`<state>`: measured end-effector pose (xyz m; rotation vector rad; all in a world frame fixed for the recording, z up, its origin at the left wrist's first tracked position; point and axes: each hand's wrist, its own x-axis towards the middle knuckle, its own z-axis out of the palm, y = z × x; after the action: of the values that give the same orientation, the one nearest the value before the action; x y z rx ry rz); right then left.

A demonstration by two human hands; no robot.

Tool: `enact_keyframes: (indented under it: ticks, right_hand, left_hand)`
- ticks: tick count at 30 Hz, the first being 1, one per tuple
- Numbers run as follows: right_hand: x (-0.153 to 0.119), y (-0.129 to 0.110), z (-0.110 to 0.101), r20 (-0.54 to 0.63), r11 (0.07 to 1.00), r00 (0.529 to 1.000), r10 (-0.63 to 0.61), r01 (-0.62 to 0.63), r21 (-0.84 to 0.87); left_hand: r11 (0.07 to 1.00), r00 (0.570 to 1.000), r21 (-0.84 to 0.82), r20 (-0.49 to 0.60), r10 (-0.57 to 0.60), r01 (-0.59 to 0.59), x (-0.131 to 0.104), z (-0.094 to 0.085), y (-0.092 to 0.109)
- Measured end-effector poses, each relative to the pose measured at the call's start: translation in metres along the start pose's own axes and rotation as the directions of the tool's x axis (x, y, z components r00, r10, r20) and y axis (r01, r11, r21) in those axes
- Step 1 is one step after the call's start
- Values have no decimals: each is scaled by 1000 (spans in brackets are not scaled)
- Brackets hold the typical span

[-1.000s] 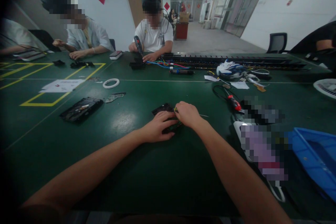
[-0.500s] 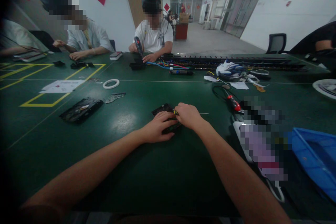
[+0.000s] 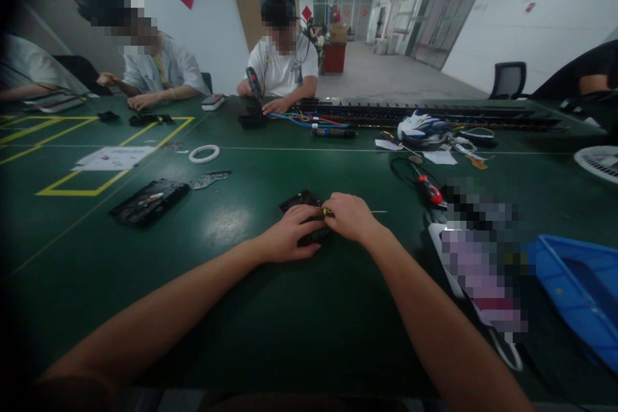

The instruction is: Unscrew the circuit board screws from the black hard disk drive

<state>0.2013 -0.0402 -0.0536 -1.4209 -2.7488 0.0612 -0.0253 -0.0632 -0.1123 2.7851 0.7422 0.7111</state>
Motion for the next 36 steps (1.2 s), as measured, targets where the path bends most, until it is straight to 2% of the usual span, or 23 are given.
enact_keyframes:
  ticks: [17,29,33,36]
  right_hand:
    - [-5,-8,-8,51,995,999,-7,12,-95]
    - [-4,-1,-8,-10,999,1000,11,-11,-37]
    - [-3,2,-11,-62,999,997,35,-35,4]
    - [-10,-11,-28,-211,993,977,37,-13,113]
  left_hand:
    - [1000,1000,-4,10,-7,7,0,-1,0]
    - [1000,1000,-12,6,-1,1,0,0,-1]
    - [1000,1000,-16,-14,18,-18,0,0,-2]
    - [999,999,-14,-24,28,-29,0,0,-1]
